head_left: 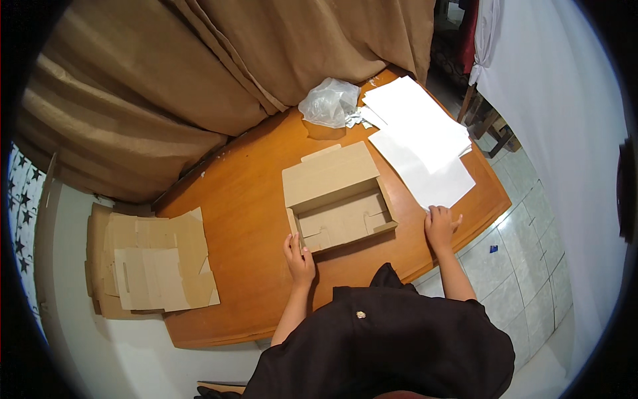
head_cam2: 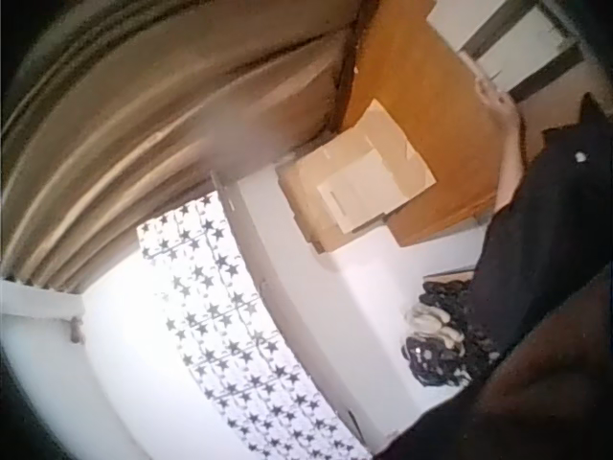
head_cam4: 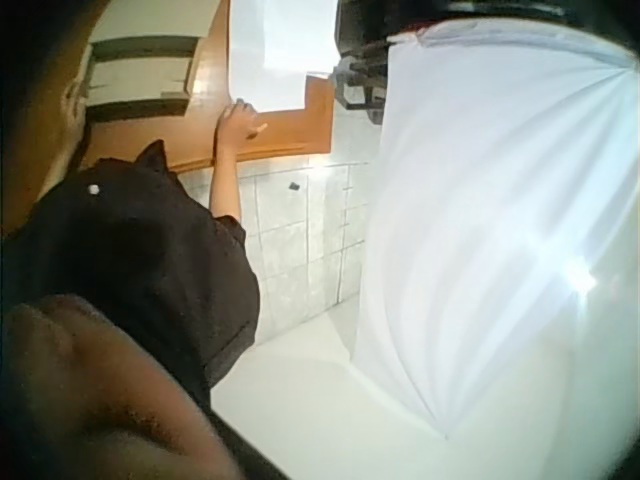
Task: Folding cardboard shoe boxes, inserting paper lining, and placing them on a shelf.
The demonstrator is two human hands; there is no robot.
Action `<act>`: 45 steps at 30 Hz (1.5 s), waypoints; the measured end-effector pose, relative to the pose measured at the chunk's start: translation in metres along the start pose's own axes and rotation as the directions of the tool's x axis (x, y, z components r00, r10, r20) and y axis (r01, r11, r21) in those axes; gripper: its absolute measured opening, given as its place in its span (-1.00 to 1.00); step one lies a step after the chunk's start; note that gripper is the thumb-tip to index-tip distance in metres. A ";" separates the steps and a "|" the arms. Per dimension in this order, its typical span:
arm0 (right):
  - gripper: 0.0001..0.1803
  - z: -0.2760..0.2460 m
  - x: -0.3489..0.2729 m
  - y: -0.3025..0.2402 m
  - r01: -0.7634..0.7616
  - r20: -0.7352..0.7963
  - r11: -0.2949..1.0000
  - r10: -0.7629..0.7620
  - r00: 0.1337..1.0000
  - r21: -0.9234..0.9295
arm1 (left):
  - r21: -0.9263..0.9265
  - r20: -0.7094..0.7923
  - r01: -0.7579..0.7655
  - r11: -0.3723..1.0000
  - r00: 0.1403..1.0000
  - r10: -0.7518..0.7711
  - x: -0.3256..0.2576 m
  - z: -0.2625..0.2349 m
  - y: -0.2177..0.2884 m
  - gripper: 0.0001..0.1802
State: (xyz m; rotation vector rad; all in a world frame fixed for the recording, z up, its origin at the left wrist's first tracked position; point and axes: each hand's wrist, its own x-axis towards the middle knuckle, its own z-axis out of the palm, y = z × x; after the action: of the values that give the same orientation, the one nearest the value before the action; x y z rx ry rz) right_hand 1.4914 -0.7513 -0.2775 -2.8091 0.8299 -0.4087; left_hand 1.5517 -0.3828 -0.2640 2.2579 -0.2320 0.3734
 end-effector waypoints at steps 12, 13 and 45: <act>-0.82 -0.039 -0.008 -0.061 -0.168 0.074 0.782 0.154 0.985 0.600 | 0.294 -0.078 -0.048 0.955 0.994 0.074 0.008 -0.015 0.029 -0.63; -0.81 -0.044 -0.009 -0.068 -0.216 0.171 0.710 0.136 0.976 0.670 | 0.293 -0.083 -0.045 0.955 0.994 0.073 0.011 -0.016 0.035 -0.63; -0.44 -0.236 -0.015 -0.079 0.712 -0.251 0.547 -0.686 0.683 0.441 | -0.522 0.344 -0.676 0.520 0.391 0.854 0.109 -0.010 0.218 -0.84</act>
State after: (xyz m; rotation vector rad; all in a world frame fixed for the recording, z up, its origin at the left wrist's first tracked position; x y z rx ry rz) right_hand 1.4457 -0.7002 -0.0380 -2.4702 -0.4432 -0.6853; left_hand 1.5899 -0.5218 -0.0672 1.7270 -1.6287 0.0859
